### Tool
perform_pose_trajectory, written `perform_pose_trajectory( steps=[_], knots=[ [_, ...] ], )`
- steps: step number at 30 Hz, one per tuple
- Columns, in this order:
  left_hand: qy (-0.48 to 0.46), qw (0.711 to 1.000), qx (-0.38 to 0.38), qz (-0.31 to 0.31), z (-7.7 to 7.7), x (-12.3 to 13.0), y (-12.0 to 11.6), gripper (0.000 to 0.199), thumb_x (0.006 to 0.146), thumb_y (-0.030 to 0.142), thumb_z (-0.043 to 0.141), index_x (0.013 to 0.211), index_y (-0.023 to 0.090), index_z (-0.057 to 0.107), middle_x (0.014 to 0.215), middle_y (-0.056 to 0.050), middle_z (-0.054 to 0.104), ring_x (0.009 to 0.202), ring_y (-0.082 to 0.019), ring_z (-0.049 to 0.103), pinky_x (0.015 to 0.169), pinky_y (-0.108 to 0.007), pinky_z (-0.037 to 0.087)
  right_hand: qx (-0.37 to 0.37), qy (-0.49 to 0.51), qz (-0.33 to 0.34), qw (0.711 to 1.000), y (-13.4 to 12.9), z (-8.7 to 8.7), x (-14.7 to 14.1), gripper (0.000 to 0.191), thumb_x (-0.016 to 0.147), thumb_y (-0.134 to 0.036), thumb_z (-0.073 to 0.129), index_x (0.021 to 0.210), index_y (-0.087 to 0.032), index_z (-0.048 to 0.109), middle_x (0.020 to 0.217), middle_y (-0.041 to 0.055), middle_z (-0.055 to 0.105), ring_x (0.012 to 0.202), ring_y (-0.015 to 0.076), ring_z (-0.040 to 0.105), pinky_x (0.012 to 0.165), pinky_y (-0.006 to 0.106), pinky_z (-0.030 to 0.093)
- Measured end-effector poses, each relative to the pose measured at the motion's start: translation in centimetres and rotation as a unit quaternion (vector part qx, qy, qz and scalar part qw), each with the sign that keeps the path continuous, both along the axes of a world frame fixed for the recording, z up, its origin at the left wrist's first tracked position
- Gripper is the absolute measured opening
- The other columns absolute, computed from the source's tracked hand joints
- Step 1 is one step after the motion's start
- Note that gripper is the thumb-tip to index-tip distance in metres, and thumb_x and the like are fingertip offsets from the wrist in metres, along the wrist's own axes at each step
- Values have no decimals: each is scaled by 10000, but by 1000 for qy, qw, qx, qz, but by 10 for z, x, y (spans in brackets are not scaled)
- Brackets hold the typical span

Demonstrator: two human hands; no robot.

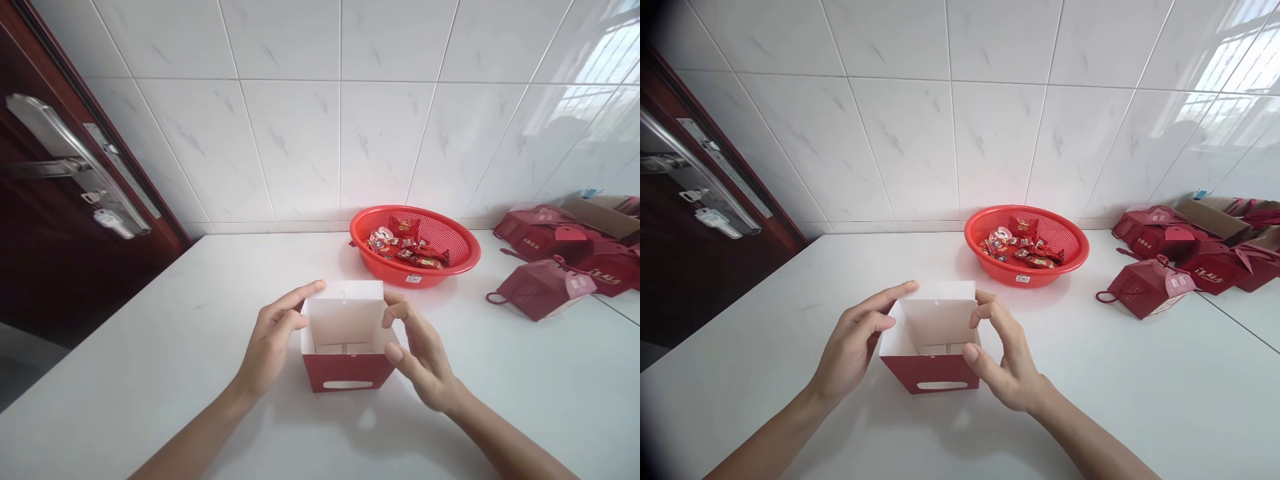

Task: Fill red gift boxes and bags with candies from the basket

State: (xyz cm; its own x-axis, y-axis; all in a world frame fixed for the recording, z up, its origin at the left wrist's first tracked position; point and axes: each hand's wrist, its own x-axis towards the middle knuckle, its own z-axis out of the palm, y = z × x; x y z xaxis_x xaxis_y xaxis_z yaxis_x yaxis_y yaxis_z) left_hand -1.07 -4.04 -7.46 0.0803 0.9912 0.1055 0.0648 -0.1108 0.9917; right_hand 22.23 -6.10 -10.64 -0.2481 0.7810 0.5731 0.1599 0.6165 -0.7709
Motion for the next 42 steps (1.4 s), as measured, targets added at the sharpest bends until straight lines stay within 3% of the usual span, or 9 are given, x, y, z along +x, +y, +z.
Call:
perform_pose_trajectory(
  steps=[5, 11, 18, 23, 27, 29, 32, 36, 42],
  knots=[
    [-16, 1000, 11, -23, -6, 0, 2, 413, 808, 309, 567, 1165, 285, 774, 1382, 12, 672, 1461, -318, 409, 1198, -444, 331, 16, 10, 1, 1000, 4, -2, 2, 246, 963, -418, 554, 886, -238, 404, 1152, 80, 560, 925, 220, 548, 731, 320, 417],
    [-1, 1000, -8, -30, -14, 2, 3, 502, 851, 476, 642, 1313, 287, 685, 1056, -38, 757, 1107, -334, 640, 892, -404, 511, 50, -21, -4, 999, 4, 1, 1, 174, 984, -418, 508, 1013, -247, 490, 1134, 76, 563, 953, 223, 561, 765, 331, 439],
    [-79, 991, 61, -86, -34, 0, 0, 491, 934, 561, 570, 1369, 342, 634, 1513, -22, 545, 1478, -359, 355, 1168, -436, 353, 63, -39, -14, 997, 4, -5, 4, 321, 1012, -451, 478, 1248, -248, 553, 1166, 90, 577, 1086, 246, 563, 890, 368, 476],
    [-138, 958, 135, -214, -57, 2, 3, 758, 869, 597, 670, 1539, 480, 334, 1519, -41, 526, 1400, -387, 472, 1107, -526, 438, 65, -28, -8, 997, 7, -11, 5, 427, 1019, -505, 437, 1364, -262, 500, 1177, 93, 570, 1074, 247, 564, 890, 389, 493],
    [-103, 964, 163, -186, -74, 0, 11, 990, 810, 459, 784, 1577, 502, 160, 1534, -57, 492, 1433, -387, 429, 1165, -590, 345, 84, -9, -15, 996, 10, -15, 7, 512, 1024, -496, 436, 1488, -283, 400, 1253, 95, 570, 1107, 249, 565, 947, 416, 492],
    [-99, 970, 123, -183, -77, -1, 14, 1077, 775, 429, 811, 1596, 455, 114, 1521, -103, 499, 1379, -410, 493, 1089, -599, 440, 79, -1, -22, 997, 11, -16, 8, 539, 1023, -500, 435, 1512, -281, 375, 1323, 106, 557, 1150, 263, 561, 980, 442, 488],
    [-105, 963, 27, -245, -70, -1, 19, 975, 774, 422, 798, 1581, 349, 256, 1392, -158, 618, 1201, -417, 645, 900, -550, 581, 61, 8, -28, 998, 12, -18, 9, 539, 1021, -509, 430, 1505, -274, 388, 1378, 118, 556, 1198, 286, 559, 1003, 475, 487],
    [-13, 940, -20, -341, -58, 3, 21, 532, 792, 418, 768, 1279, 234, 658, 1171, -142, 750, 1083, -396, 708, 889, -529, 585, 53, 25, -36, 998, 14, -21, 11, 534, 1019, -514, 427, 1494, -271, 402, 1401, 124, 545, 1203, 293, 560, 1012, 501, 485],
    [19, 966, -24, -256, -67, 7, 23, 484, 793, 430, 784, 1225, 253, 657, 1142, -101, 767, 1034, -336, 731, 865, -472, 599, 52, 32, -63, 996, 16, -24, 11, 512, 1016, -502, 428, 1463, -253, 433, 1404, 120, 548, 1265, 296, 532, 1055, 498, 456]
  ],
)
